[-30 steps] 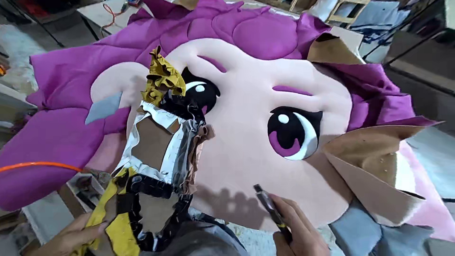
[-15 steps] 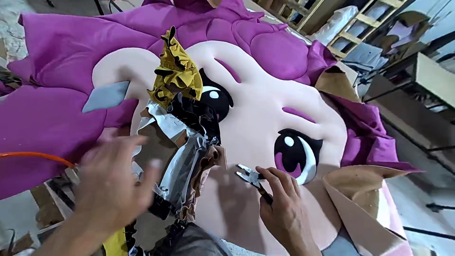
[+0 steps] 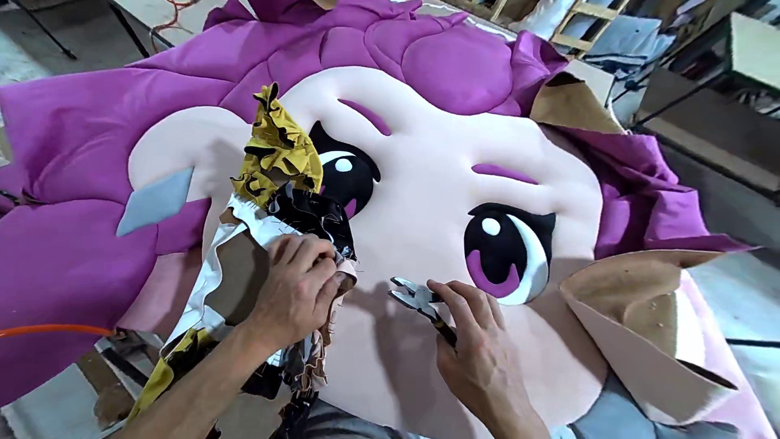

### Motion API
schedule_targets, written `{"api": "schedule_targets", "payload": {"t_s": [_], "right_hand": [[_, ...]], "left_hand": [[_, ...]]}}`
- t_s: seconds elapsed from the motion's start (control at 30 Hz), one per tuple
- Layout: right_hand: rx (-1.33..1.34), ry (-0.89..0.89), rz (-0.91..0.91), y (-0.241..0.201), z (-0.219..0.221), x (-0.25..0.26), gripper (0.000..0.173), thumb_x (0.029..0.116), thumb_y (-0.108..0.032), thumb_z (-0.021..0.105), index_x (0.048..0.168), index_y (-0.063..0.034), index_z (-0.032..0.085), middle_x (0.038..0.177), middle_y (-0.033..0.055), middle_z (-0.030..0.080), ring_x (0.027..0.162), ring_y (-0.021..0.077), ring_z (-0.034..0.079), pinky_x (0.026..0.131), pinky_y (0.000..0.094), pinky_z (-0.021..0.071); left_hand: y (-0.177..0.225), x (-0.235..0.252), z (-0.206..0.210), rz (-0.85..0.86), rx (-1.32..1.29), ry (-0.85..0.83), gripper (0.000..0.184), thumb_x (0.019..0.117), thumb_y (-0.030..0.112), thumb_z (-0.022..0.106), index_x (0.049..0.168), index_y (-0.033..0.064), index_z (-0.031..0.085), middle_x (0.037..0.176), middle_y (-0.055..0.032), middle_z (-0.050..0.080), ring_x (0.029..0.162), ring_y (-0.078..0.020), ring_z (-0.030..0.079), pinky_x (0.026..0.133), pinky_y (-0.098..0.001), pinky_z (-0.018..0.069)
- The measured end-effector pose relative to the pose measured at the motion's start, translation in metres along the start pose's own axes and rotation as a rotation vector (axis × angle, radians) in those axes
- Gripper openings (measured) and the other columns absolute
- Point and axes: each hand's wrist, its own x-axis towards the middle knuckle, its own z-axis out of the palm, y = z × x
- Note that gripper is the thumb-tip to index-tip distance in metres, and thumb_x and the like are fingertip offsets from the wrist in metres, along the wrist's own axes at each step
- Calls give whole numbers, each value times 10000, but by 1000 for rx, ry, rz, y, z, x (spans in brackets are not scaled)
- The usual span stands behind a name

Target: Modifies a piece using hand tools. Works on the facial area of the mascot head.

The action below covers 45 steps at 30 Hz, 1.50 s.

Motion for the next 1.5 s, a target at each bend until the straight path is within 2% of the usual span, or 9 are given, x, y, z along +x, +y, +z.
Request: {"api": "schedule_targets", "payload": {"t_s": [0.13,0.7,0.87,0.97,1.07,1.13,1.2,1.33,1.5], "right_hand": [[-42,-4,-121,6,8,23,527,788,-112,591,1297,-213,685,1192,81,657,1122,324,628,780,462,570],[-66,141,-544,18,49,90,440,911,-141,567,1330,-272,590,1265,112,578,1263,309,517,972,428,451],[-109,154,-630,18,44,105,278,902,-175,561,1160,-231,646,1109,94,610,1048,285,573,779,389,438],[-8,-117,-671,13,24,125,240,829,-126,564,994,-159,736,918,40,703,832,204,678,606,346,528],[400,-628,-534,10,8,148,205,808,-115,564,942,-150,716,749,-75,658,623,20,601,506,214,478],[1020,-1193,-232,5,8,155,215,899,-11,497,947,-88,692,794,-37,721,646,3,666,576,189,568],[1079,-1443,-200,-9,3,158,221,915,-7,460,974,-54,668,828,3,712,678,39,665,611,226,566],[507,-1079,-648,-26,-29,127,295,878,-7,600,1148,-97,678,1011,106,699,855,252,704,636,425,583],[-7,-411,-700,3,-19,142,334,972,-147,545,1280,-219,652,1177,76,651,1059,257,664,718,401,588]], "left_hand": [[-11,0,-3,29,-169,-11,362,1017,294,503,739,112,644,1130,-69,645,1301,-252,545,1233,-593,267],[-20,-14,-7,59,-363,129,303,1047,253,493,805,110,604,1158,-27,599,1349,-181,496,1255,-535,286],[-20,-14,-8,63,-402,125,292,1046,251,503,806,113,598,1157,-24,599,1352,-174,498,1259,-555,272],[-21,-15,-7,62,-421,117,296,1043,240,500,787,118,586,1143,-21,603,1351,-180,498,1263,-555,269],[-22,-16,-8,62,-426,120,294,1051,249,476,795,128,557,1140,-13,597,1352,-169,497,1261,-549,277],[-23,-17,-6,68,-430,115,284,1051,254,470,813,133,565,1139,-11,594,1346,-164,498,1262,-548,267],[-23,-16,-4,63,-440,115,278,1050,249,467,822,137,579,1126,-8,596,1325,-160,510,1261,-544,267],[-24,-16,-5,46,-415,115,306,1073,299,435,845,143,565,1108,-1,604,1298,-138,533,1252,-507,299],[-23,-16,-7,66,-421,100,310,1062,277,442,812,139,562,1086,-9,605,1273,-139,545,1261,-516,273]]}}
